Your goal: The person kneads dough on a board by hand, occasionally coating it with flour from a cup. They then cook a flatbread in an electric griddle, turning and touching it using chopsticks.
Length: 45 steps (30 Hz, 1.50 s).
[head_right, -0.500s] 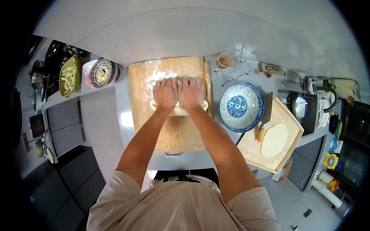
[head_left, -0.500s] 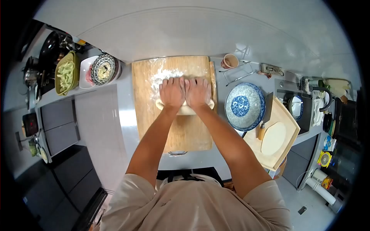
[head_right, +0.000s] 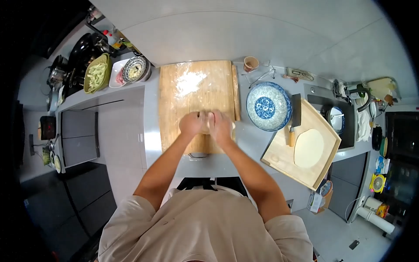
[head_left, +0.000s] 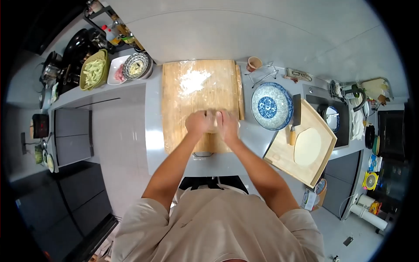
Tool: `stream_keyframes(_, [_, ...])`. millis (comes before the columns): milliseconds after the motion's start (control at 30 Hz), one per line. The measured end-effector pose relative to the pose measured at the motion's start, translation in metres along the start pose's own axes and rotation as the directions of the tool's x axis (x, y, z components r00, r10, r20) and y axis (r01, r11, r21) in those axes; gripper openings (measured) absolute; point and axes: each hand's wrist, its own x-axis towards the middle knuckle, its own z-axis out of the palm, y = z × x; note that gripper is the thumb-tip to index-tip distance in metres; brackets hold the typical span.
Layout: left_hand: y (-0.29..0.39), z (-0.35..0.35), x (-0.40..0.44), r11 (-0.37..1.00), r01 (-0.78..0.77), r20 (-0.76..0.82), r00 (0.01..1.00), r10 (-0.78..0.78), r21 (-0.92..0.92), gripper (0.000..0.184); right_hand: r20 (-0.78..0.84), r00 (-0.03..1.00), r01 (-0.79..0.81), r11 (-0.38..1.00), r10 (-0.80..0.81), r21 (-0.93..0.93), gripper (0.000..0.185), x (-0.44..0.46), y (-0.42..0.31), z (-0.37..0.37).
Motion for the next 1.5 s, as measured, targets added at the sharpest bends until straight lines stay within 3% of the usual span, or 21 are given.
stream_keyframes(67, [-0.007,0.02,-0.019,0.997,-0.048,-0.083,0.995,0.053,0.063,0.054,-0.108,0.984,-0.137,0.989,0.142,0.05,0.026,-0.031,-0.001,0.013])
stream_keyframes(167, [-0.023,0.058,-0.047,0.959,-0.261,-0.472,0.835,0.284,0.114,0.04,-0.095,0.995,-0.021,0.969,-0.003,-0.247,0.028,-0.06,-0.001,0.026])
stream_keyframes(267, [-0.033,0.073,-0.046,0.915,-0.338,-0.604,0.689,0.401,0.221,0.03,-0.029,0.995,0.081,0.934,-0.097,-0.348,0.03,-0.064,0.009,0.028])
stream_keyframes(367, [-0.031,0.071,-0.022,0.925,-0.334,-0.589,0.717,0.373,0.179,0.032,-0.001,0.998,0.054,0.911,-0.06,-0.41,0.033,-0.04,0.012,0.033])
stream_keyframes(467, [-0.024,0.062,0.008,0.935,-0.306,-0.582,0.733,0.351,0.179,0.027,0.152,0.986,0.013,0.875,0.069,-0.484,0.034,-0.005,0.008,0.032])
stream_keyframes(667, [-0.007,0.038,0.056,0.938,-0.301,-0.544,0.764,0.347,0.175,0.025,0.101,0.992,-0.005,0.834,0.072,-0.551,0.033,0.051,0.018,0.049])
stream_keyframes(700, [-0.004,0.032,0.061,0.953,-0.254,-0.467,0.831,0.303,0.166,0.03,0.104,0.991,-0.012,0.833,0.083,-0.553,0.034,0.059,0.017,0.049])
stream_keyframes(833, [-0.003,0.036,0.098,0.948,-0.278,-0.514,0.797,0.316,0.153,0.033,0.059,0.996,-0.026,0.829,0.071,-0.558,0.036,0.084,0.017,0.053])
stream_keyframes(1000, [-0.003,0.029,0.109,0.909,-0.383,-0.53,0.743,0.408,0.164,0.024,0.107,0.992,0.123,0.771,-0.071,-0.625,0.035,0.105,0.061,0.069])
stream_keyframes(1033, [-0.006,0.027,0.104,0.904,-0.397,-0.534,0.736,0.417,0.158,0.021,0.105,0.98,0.196,0.754,-0.167,-0.627,0.032,0.107,0.066,0.069])
stream_keyframes(1067, [-0.007,0.041,0.113,0.914,-0.347,-0.549,0.732,0.403,0.209,0.025,0.085,0.954,0.27,0.703,-0.286,-0.658,0.031,0.115,0.117,0.088])
stream_keyframes(1133, [-0.009,0.028,0.099,0.932,-0.322,-0.346,0.866,0.361,0.166,0.033,0.168,0.923,0.36,0.621,-0.346,-0.696,0.033,0.115,0.103,0.074])
stream_keyframes(1200, [-0.013,0.042,0.105,0.935,-0.317,-0.459,0.815,0.355,0.161,0.034,0.123,0.968,0.243,0.68,-0.22,-0.692,0.038,0.121,0.097,0.075])
stream_keyframes(1300, [-0.02,0.055,0.093,0.943,-0.321,-0.421,0.846,0.326,0.084,0.039,0.067,0.9,0.356,0.64,-0.43,-0.681,0.043,0.113,0.098,0.073])
stream_keyframes(1333, [-0.019,0.057,0.095,0.947,-0.319,-0.414,0.858,0.305,0.036,0.041,0.113,0.901,0.383,0.645,-0.419,-0.662,0.045,0.113,0.103,0.069])
stream_keyframes(1400, [-0.014,0.053,0.094,0.946,-0.321,-0.492,0.817,0.301,0.045,0.046,0.039,0.881,0.416,0.733,-0.472,-0.538,0.04,0.108,0.108,0.068])
stream_keyframes(1467, [-0.015,0.036,0.061,0.956,-0.293,-0.324,0.905,0.275,-0.009,0.042,-0.105,0.82,0.516,0.806,-0.562,-0.289,0.035,0.086,0.102,0.062])
stream_keyframes(1500, [-0.025,0.031,0.042,0.943,-0.332,-0.31,0.895,0.321,0.018,0.04,-0.076,0.878,0.404,0.818,-0.472,-0.409,0.032,0.051,0.049,0.045])
